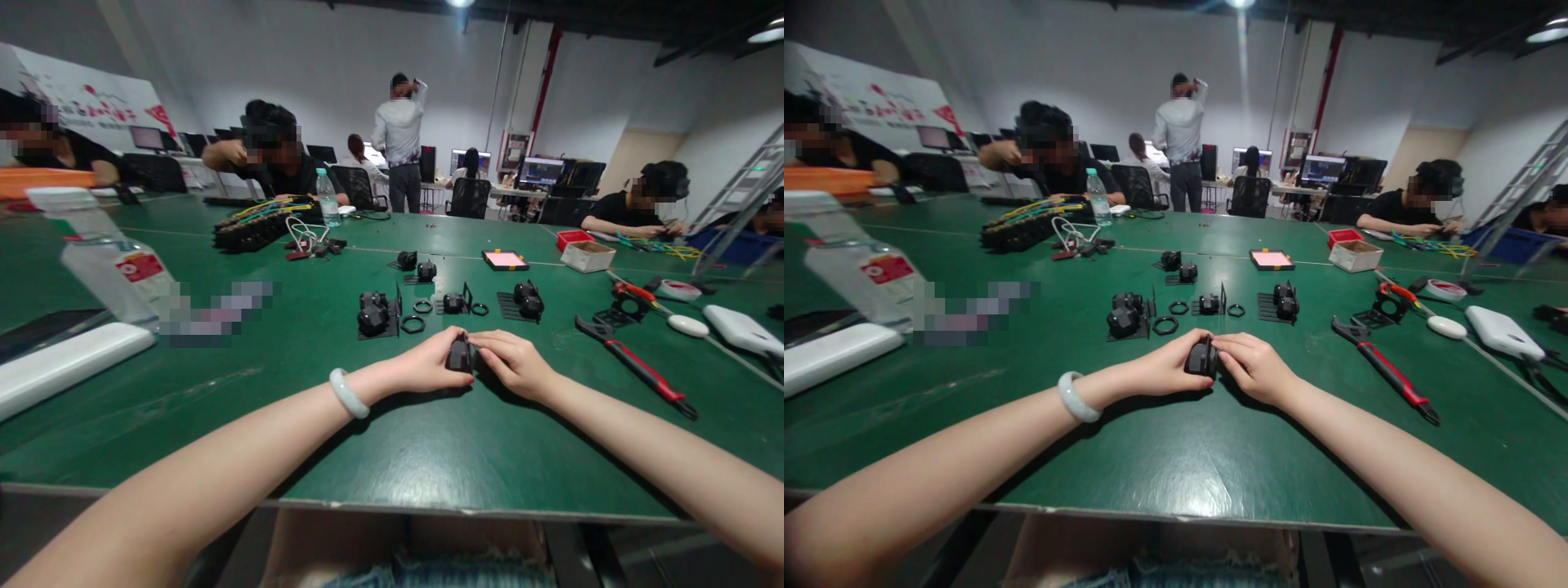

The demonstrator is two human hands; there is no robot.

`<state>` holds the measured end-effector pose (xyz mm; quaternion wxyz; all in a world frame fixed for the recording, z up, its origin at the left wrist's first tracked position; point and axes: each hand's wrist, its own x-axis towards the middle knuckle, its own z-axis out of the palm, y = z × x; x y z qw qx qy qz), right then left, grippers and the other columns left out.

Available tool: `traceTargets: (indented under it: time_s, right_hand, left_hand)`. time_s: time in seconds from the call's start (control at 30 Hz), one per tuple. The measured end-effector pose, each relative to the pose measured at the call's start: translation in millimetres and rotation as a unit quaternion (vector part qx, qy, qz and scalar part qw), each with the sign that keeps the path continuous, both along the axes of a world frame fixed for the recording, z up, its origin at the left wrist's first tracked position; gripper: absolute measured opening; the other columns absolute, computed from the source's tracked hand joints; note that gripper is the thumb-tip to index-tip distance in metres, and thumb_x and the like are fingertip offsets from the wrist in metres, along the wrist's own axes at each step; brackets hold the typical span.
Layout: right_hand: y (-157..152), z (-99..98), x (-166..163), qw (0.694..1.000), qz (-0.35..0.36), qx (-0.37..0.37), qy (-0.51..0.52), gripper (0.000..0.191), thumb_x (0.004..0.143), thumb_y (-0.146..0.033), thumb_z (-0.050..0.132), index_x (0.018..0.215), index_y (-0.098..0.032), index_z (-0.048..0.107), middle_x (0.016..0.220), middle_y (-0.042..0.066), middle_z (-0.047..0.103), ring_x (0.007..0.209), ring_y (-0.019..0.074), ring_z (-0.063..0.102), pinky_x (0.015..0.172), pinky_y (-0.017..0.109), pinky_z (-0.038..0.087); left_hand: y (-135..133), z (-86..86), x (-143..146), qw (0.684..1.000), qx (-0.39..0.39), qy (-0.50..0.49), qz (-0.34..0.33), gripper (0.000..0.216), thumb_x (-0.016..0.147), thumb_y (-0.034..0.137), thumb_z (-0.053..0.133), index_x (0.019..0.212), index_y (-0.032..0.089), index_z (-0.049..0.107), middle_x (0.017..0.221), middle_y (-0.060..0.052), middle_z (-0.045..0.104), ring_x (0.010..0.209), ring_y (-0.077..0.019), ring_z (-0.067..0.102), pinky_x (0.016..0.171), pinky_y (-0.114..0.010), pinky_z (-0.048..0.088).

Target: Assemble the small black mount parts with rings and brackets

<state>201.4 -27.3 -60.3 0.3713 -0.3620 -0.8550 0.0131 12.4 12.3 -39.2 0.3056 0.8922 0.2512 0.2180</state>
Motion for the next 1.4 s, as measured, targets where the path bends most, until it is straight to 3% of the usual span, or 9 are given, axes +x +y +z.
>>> traceTargets:
  time_s: [0.27, 0.5, 0.67, 0.87, 1.17, 1.4]
  right_hand:
    - [-3.3, 1.8, -3.2, 1.0, -0.005, 0.014, 0.002, 0.031, 0.081, -0.021, 0.038, 0.111, -0.018, 0.048, 0.107, 0.009, 0.053, 0.099, 0.0168, 0.049, 0.086, 0.035, 0.042]
    - [-6.9, 2.0, -2.0, 0.996, 0.052, 0.078, -0.014, 0.026, 0.075, -0.016, 0.048, 0.1, -0.018, 0.055, 0.098, 0.008, 0.058, 0.097, 0.0179, 0.049, 0.084, 0.036, 0.042]
    - [-5.7, 2.3, -2.3, 0.995, 0.05, 0.085, -0.014, 0.027, 0.075, -0.016, 0.047, 0.101, -0.017, 0.054, 0.094, 0.008, 0.06, 0.095, 0.0193, 0.05, 0.082, 0.039, 0.043]
    - [-5.2, 2.7, -5.8, 0.998, 0.028, 0.063, -0.006, 0.026, 0.076, -0.017, 0.046, 0.101, -0.018, 0.054, 0.095, 0.008, 0.059, 0.093, 0.0183, 0.051, 0.081, 0.036, 0.043]
    - [-2.0, 0.7, -10.8, 0.999, -0.006, -0.039, 0.028, 0.028, 0.075, -0.027, 0.05, 0.1, -0.017, 0.053, 0.094, 0.008, 0.059, 0.087, 0.0167, 0.054, 0.077, 0.03, 0.043]
    - [-1.6, 0.5, -14.5, 0.997, -0.008, -0.077, 0.032, 0.029, 0.073, -0.031, 0.051, 0.098, -0.016, 0.054, 0.088, 0.007, 0.059, 0.078, 0.0152, 0.054, 0.069, 0.026, 0.042]
  left_hand:
    - [-2.3, 4.1, -2.6, 1.0, 0.014, 0.012, -0.006, 0.05, 0.061, 0.031, 0.06, 0.104, 0.015, 0.041, 0.09, -0.003, 0.05, 0.079, -0.017, 0.049, 0.07, -0.029, 0.041]
    - [-1.4, 3.0, -4.0, 1.0, 0.015, 0.015, -0.012, 0.053, 0.061, 0.03, 0.06, 0.107, 0.014, 0.039, 0.093, -0.004, 0.049, 0.083, -0.0179, 0.049, 0.072, -0.029, 0.04]
    - [0.1, -0.1, -4.7, 1.0, 0.023, 0.01, -0.01, 0.053, 0.06, 0.031, 0.06, 0.107, 0.015, 0.039, 0.094, -0.004, 0.049, 0.084, -0.018, 0.048, 0.075, -0.029, 0.04]
    - [1.6, -3.8, -5.5, 0.999, 0.033, 0.005, -0.01, 0.053, 0.06, 0.032, 0.059, 0.106, 0.015, 0.039, 0.091, -0.004, 0.049, 0.08, -0.0171, 0.048, 0.071, -0.029, 0.04]
    - [1.4, -3.6, -10.6, 1.0, 0.029, 0.006, -0.005, 0.051, 0.06, 0.033, 0.059, 0.104, 0.014, 0.04, 0.087, -0.003, 0.049, 0.076, -0.0161, 0.048, 0.065, -0.027, 0.04]
    - [-0.9, -1.6, -12.0, 1.0, 0.02, -0.001, -0.013, 0.05, 0.06, 0.031, 0.059, 0.103, 0.014, 0.041, 0.088, -0.003, 0.049, 0.077, -0.0157, 0.047, 0.066, -0.027, 0.039]
